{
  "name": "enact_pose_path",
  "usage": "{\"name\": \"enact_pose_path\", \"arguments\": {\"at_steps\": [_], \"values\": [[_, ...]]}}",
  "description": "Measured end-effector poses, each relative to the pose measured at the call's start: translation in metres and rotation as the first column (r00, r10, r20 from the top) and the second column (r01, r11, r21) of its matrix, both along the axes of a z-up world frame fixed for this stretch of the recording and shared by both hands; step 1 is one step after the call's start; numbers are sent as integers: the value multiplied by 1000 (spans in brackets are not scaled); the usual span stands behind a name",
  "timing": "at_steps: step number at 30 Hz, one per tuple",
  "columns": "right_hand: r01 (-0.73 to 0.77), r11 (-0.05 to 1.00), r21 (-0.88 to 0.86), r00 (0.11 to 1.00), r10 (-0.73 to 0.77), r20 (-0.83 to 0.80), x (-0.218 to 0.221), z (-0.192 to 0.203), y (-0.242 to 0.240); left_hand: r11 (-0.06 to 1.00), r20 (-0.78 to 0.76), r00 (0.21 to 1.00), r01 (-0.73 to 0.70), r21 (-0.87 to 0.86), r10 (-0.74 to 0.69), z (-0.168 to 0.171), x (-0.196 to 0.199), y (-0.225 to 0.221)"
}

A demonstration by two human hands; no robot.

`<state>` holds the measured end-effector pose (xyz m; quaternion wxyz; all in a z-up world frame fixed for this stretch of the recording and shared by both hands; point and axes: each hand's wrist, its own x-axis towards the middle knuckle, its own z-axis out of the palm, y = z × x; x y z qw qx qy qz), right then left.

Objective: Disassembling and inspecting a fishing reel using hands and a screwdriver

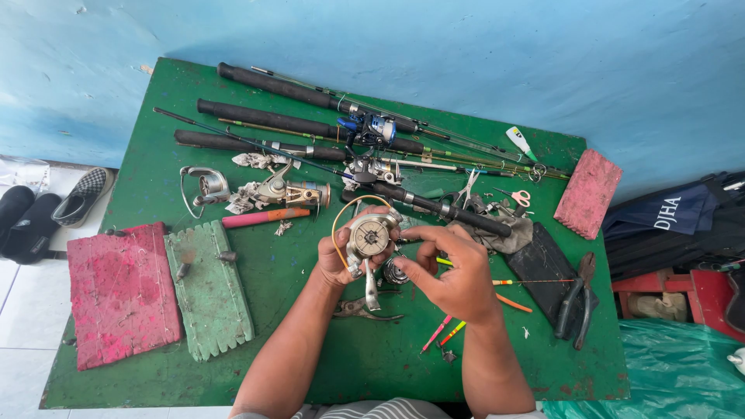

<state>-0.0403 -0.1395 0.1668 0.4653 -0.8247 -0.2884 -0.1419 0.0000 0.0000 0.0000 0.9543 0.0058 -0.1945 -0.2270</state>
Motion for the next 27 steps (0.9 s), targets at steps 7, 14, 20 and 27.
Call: {"name": "enact_pose_path", "arguments": {"at_steps": [7, 14, 20, 27], "values": [[68, 994, -81, 998, -68, -5, 5, 3, -19, 1000, -37, 999, -13, -3, 13, 4, 0, 4], [0, 802, -597, 771, -381, -511, 24, 7, -41, 981, -69, 983, -165, 98, 172, 3, 9, 23], [-137, 553, -822, 709, -525, -471, 42, -27, -47, 975, -9, 977, -214, 64, 215, -12, 15, 26], [-259, 676, -690, 675, -384, -630, 42, -23, -41, 977, 14, 979, -204, 53, 204, -12, 18, 27]]}}
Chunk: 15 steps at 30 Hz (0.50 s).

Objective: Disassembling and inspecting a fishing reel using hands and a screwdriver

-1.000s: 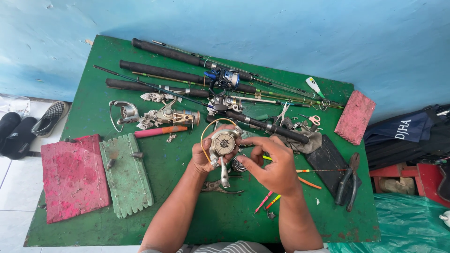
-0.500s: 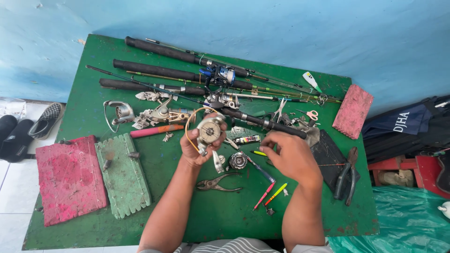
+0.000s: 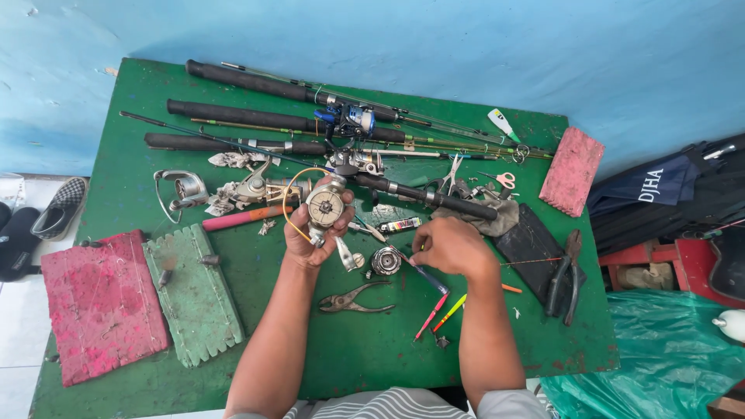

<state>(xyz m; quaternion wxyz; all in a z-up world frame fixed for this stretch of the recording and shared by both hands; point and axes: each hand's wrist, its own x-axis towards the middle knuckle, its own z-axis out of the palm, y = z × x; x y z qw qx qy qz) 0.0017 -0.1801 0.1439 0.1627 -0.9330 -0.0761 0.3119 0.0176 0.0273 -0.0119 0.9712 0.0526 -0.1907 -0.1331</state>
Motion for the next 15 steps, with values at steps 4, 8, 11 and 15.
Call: {"name": "enact_pose_path", "arguments": {"at_steps": [4, 8, 11, 15], "values": [[-13, 999, 47, 999, 12, 32, -12, 3, -1, 1000, -2, 1000, 3, -12, -3, 1, 1, 1], [-47, 999, -19, 999, 47, -3, -33, 5, -1, 1000, -15, 1000, -2, -24, 2, -3, 4, 3], [-51, 991, 122, 995, 60, -73, -51, 13, -4, 998, -18, 1000, 23, -54, -24, 2, 2, 2], [51, 991, 124, 993, -63, 97, -58, 4, -27, 999, -10, 1000, 26, -22, -26, 2, 0, 1]]}}
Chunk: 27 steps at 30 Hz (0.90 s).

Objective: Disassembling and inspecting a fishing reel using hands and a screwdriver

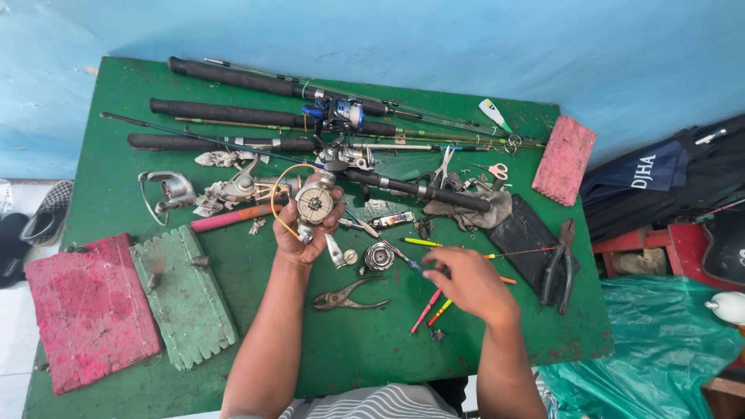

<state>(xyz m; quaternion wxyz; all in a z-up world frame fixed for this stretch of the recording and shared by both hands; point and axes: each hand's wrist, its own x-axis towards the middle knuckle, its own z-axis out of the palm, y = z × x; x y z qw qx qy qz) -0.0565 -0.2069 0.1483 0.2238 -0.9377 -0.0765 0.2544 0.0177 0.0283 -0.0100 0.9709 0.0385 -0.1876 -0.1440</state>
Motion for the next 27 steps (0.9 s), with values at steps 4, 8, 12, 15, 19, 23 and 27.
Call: {"name": "enact_pose_path", "arguments": {"at_steps": [4, 8, 12, 15, 19, 23, 27], "values": [[79, 986, -149, 996, -85, -36, -10, -13, -25, 1000, -8, 1000, 10, 13, -10, -2, 1, -3], [133, 965, -228, 987, -150, -60, -17, -14, -34, 999, -11, 1000, 15, 37, -15, -2, 2, -5], [269, 952, -146, 963, -268, 28, -22, -19, -45, 999, -41, 999, 35, 30, -34, 0, 0, -4], [356, 934, -42, 929, -349, 122, -24, -26, -51, 999, -50, 998, 45, 23, -44, 0, 1, -3], [400, 916, 40, 880, -396, 262, -26, -38, -58, 999, -78, 996, 42, -7, -42, 1, 0, 2], [368, 922, 122, 872, -388, 299, -28, -41, -51, 997, -21, 998, 52, -55, -53, 17, -4, 7], [320, 940, 120, 899, -341, 273, -28, -41, -41, 997, 0, 1000, 31, -74, -31, 17, -7, 12]]}}
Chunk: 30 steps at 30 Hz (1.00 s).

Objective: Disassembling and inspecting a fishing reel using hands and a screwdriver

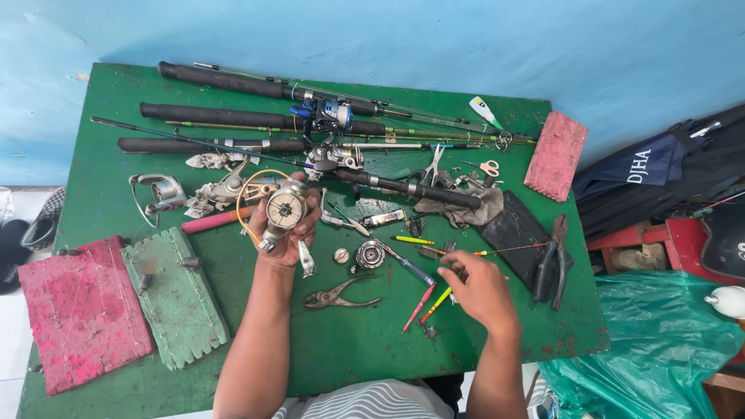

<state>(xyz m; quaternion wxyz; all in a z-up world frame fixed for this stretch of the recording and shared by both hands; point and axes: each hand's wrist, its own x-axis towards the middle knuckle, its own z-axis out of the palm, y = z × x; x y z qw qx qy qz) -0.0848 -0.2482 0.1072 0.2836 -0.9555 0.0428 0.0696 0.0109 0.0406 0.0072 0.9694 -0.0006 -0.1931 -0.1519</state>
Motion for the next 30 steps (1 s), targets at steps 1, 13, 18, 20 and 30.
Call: {"name": "enact_pose_path", "arguments": {"at_steps": [1, 13, 18, 20, 30], "values": [[-17, 999, -37, 1000, 17, -2, 0, 1, 2, 1000, -2, 1000, -3, -5, 3, 0, -1, 1], [-74, 972, -221, 996, 85, 41, 0, -13, 1, 999, -7, 1000, -24, 23, 24, 6, -5, -2], [-222, 975, -21, 974, 223, 43, -1, 4, 28, 999, -6, 1000, -30, 15, 31, 1, -4, 0], [-294, 955, 39, 955, 292, 54, -1, 9, 39, 1000, 4, 1000, -27, 1, 27, 0, -4, 0], [-562, 813, 151, 819, 521, 241, 24, 41, 82, 999, 32, 998, -54, -5, 55, -3, -3, 10]]}}
